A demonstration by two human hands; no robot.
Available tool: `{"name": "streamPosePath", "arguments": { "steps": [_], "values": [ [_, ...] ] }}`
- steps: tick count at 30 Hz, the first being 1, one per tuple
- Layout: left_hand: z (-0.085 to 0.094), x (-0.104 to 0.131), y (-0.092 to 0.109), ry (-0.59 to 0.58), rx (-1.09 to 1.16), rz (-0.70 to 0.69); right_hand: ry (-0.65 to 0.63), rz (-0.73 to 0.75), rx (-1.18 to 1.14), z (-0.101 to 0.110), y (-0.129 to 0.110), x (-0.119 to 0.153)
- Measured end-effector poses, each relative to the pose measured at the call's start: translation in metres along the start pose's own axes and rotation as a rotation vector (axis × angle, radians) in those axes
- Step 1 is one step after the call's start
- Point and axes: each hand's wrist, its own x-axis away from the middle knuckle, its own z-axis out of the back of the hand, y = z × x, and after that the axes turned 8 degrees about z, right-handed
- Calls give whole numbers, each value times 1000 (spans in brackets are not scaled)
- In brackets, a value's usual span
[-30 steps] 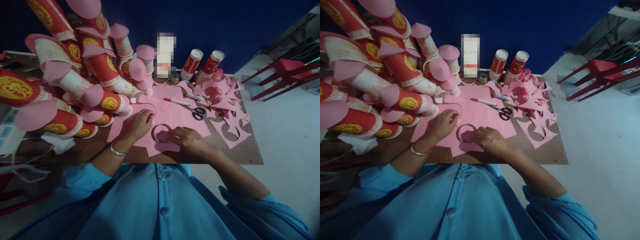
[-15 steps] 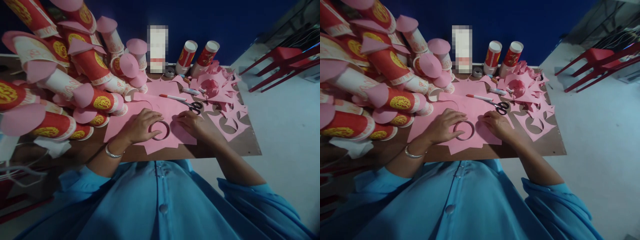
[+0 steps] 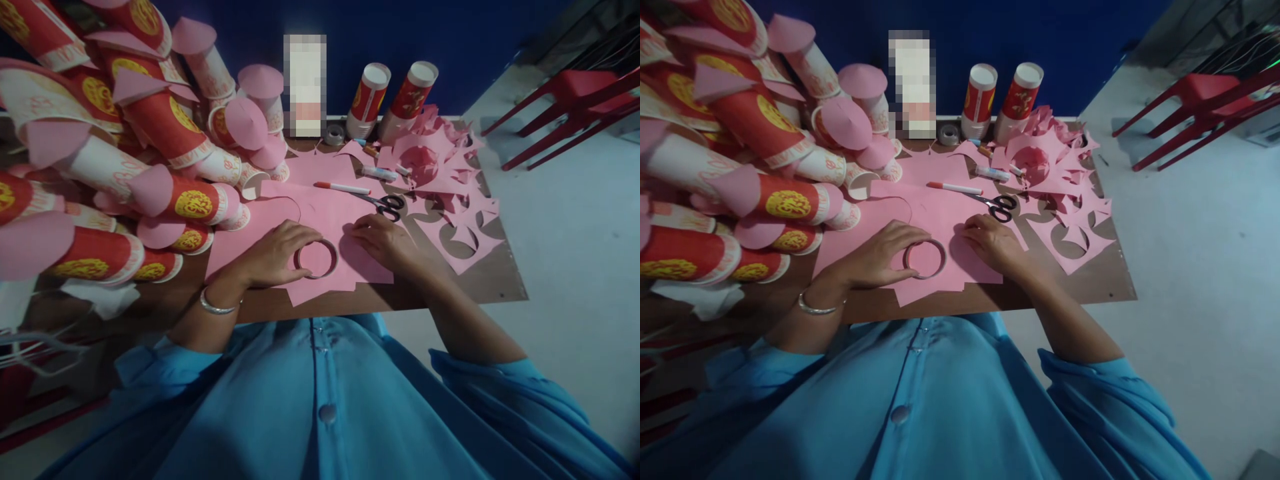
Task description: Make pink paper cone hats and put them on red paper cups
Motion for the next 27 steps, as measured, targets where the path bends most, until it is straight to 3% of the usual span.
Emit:
{"name": "streamPosePath", "arguments": {
  "steps": [7,13,17,24,27],
  "values": [
    [2,2,-2,21,-19,11,15,1,-14,-5,4,0],
    [13,10,1,313,-115,156,17,-2,-22,-2,3,2],
    [20,24,12,387,-176,198,6,-3,-17,-1,2,3],
    [1,46,30,438,-260,277,-4,-2,-20,-1,2,4],
    [-10,48,38,446,-238,241,-2,1,-18,0,2,5]
  ]
}}
